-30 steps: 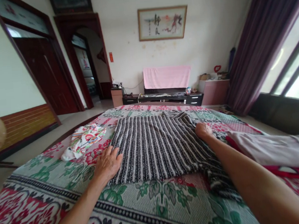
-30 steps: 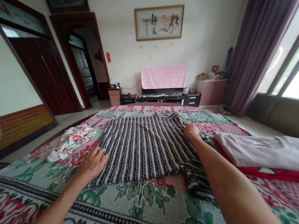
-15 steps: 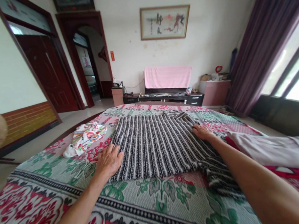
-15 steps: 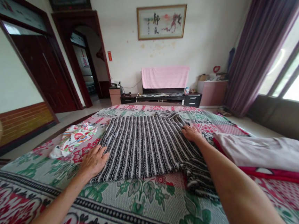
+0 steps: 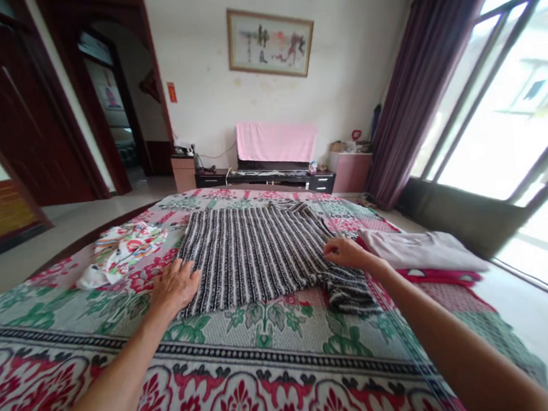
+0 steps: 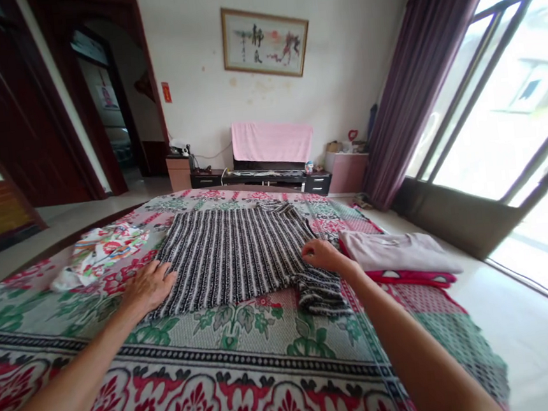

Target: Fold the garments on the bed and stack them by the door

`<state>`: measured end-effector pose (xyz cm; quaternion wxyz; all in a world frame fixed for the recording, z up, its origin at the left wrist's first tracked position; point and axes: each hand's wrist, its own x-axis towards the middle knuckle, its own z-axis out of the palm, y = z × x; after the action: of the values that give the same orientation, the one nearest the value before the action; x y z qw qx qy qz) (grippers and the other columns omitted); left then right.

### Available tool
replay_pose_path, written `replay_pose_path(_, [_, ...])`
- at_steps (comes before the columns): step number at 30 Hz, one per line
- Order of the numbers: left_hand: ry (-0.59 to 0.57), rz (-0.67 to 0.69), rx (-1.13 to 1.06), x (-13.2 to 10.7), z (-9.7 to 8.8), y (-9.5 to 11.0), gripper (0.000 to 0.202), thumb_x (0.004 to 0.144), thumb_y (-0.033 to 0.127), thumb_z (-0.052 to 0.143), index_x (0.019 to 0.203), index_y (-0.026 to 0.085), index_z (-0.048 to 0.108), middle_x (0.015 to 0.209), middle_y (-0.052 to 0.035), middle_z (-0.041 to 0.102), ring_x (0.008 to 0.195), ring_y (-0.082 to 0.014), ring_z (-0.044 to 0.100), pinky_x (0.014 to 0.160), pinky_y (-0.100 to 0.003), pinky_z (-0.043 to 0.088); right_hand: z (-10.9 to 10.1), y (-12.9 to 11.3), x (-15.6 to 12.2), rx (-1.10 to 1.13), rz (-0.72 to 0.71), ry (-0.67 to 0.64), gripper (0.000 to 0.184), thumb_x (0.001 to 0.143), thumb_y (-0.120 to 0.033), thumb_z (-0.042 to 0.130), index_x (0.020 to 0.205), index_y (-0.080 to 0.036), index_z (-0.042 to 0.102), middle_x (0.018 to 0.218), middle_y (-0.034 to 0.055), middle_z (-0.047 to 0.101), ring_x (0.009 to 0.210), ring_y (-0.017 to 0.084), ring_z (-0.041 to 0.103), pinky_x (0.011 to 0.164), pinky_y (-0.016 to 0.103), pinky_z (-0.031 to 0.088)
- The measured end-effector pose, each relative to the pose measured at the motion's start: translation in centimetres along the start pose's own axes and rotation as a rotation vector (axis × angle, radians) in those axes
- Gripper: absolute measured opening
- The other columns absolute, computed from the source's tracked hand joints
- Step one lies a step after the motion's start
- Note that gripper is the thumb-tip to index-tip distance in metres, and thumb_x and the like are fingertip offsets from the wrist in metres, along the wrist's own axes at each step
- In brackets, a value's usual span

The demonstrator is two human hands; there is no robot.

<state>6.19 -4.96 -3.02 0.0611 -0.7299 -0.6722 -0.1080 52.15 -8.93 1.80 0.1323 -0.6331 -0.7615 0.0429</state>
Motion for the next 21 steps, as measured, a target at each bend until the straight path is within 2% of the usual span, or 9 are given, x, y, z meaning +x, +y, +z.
replay_pose_path(4, [0.039, 0.012, -0.02, 0.3, 0.3, -0.3, 0.043, 0.09, 0.043, 0.033, 0.118, 0.021, 0.058, 0.125, -0.0123, 0.054, 0.115, -0.03, 0.051, 0.094, -0.045, 0.042, -1.3, -0.6, -3.9, 0.067, -0.048, -0.207, 0.017, 0.073, -0.022, 0.061, 0.084, -0.017, 0.073, 0.091, 0.0034, 0.071, 0.086, 0.017, 0.062, 0.085, 0.028, 0.046])
replay_pose_path(8, [0.035, 0.08, -0.077, 0.7, -1.3, -0.6, 0.036, 0.084, 0.041, 0.044, 0.102, 0.019, 0.067, 0.113, -0.0101, 0.062, 0.107, -0.0246, 0.057, 0.093, -0.033, 0.043, -2.6, -0.8, -6.4, 0.104, -0.068, -0.294, 0.027, 0.068, -0.016, 0.064, 0.094, -0.019, 0.072, 0.123, 0.0067, 0.062, 0.115, 0.022, 0.056, 0.103, 0.033, 0.038])
replay_pose_path(10, [-0.078, 0.111, -0.139, 0.8, -2.8, -1.1, 0.033, 0.08, 0.042, 0.046, 0.089, 0.02, 0.069, 0.096, -0.0073, 0.067, 0.093, -0.0224, 0.062, 0.084, -0.03, 0.046, -3.0, -0.8, -7.2, 0.073, -0.04, -0.295, 0.038, 0.066, -0.006, 0.057, 0.099, -0.019, 0.071, 0.131, 0.0077, 0.057, 0.122, 0.021, 0.052, 0.107, 0.034, 0.035])
replay_pose_path(12, [-0.293, 0.159, -0.249, 0.8, -4.3, -1.7, 0.032, 0.075, 0.044, 0.05, 0.084, 0.02, 0.068, 0.082, -0.0036, 0.067, 0.081, -0.0202, 0.063, 0.073, -0.027, 0.047, -3.2, -0.5, -7.9, 0.029, -0.017, -0.294, 0.049, 0.063, 0.002, 0.048, 0.103, -0.018, 0.069, 0.134, 0.008, 0.055, 0.124, 0.019, 0.05, 0.108, 0.032, 0.034])
replay_pose_path(14, [-0.5, 0.251, -0.362, 0.5, -5.4, -2.3, 0.034, 0.068, 0.046, 0.056, 0.088, 0.021, 0.068, 0.081, -0.0007, 0.067, 0.078, -0.0178, 0.062, 0.068, -0.024, 0.046, -3.2, 0.0, -8.4, 0.009, -0.026, -0.305, 0.057, 0.06, 0.005, 0.044, 0.107, -0.018, 0.067, 0.135, 0.0084, 0.054, 0.127, 0.018, 0.048, 0.109, 0.031, 0.033])
replay_pose_path(15, [-0.556, 0.297, -0.383, 0.3, -5.7, -2.4, 0.036, 0.065, 0.045, 0.06, 0.091, 0.021, 0.067, 0.084, -0.0001, 0.067, 0.08, -0.0171, 0.062, 0.068, -0.023, 0.046, -3.0, 0.3, -8.4, 0.012, -0.047, -0.308, 0.06, 0.059, 0.005, 0.043, 0.11, -0.017, 0.066, 0.136, 0.0087, 0.053, 0.127, 0.018, 0.048, 0.109, 0.031, 0.033])
replay_pose_path(16, [-0.574, 0.333, -0.369, 0.1, -5.9, -2.4, 0.037, 0.062, 0.043, 0.062, 0.092, 0.022, 0.068, 0.088, 0.0002, 0.066, 0.082, -0.0169, 0.061, 0.068, -0.023, 0.045, -2.8, 0.5, -8.5, 0.018, -0.077, -0.307, 0.061, 0.058, 0.005, 0.044, 0.111, -0.017, 0.065, 0.134, 0.0089, 0.054, 0.126, 0.018, 0.048, 0.108, 0.031, 0.034])
replay_pose_path(18, [-0.529, 0.357, -0.257, -0.4, -6.1, -2.1, 0.035, 0.057, 0.037, 0.064, 0.09, 0.024, 0.068, 0.093, -0.0001, 0.063, 0.084, -0.0173, 0.06, 0.069, -0.023, 0.045, -2.2, 0.9, -8.2, 0.027, -0.131, -0.278, 0.058, 0.056, 0.003, 0.046, 0.107, -0.016, 0.065, 0.126, 0.0089, 0.059, 0.119, 0.019, 0.052, 0.105, 0.032, 0.037])
replay_pose_path(21, [-0.464, 0.341, -0.091, -0.9, -6.0, -1.0, 0.032, 0.054, 0.029, 0.062, 0.085, 0.025, 0.069, 0.094, -0.001, 0.06, 0.085, -0.0186, 0.059, 0.071, -0.025, 0.046, -1.0, 1.2, -7.6, 0.026, -0.159, -0.158, 0.041, 0.059, -0.001, 0.047, 0.09, -0.017, 0.067, 0.104, 0.0078, 0.065, 0.103, 0.02, 0.058, 0.096, 0.033, 0.043])
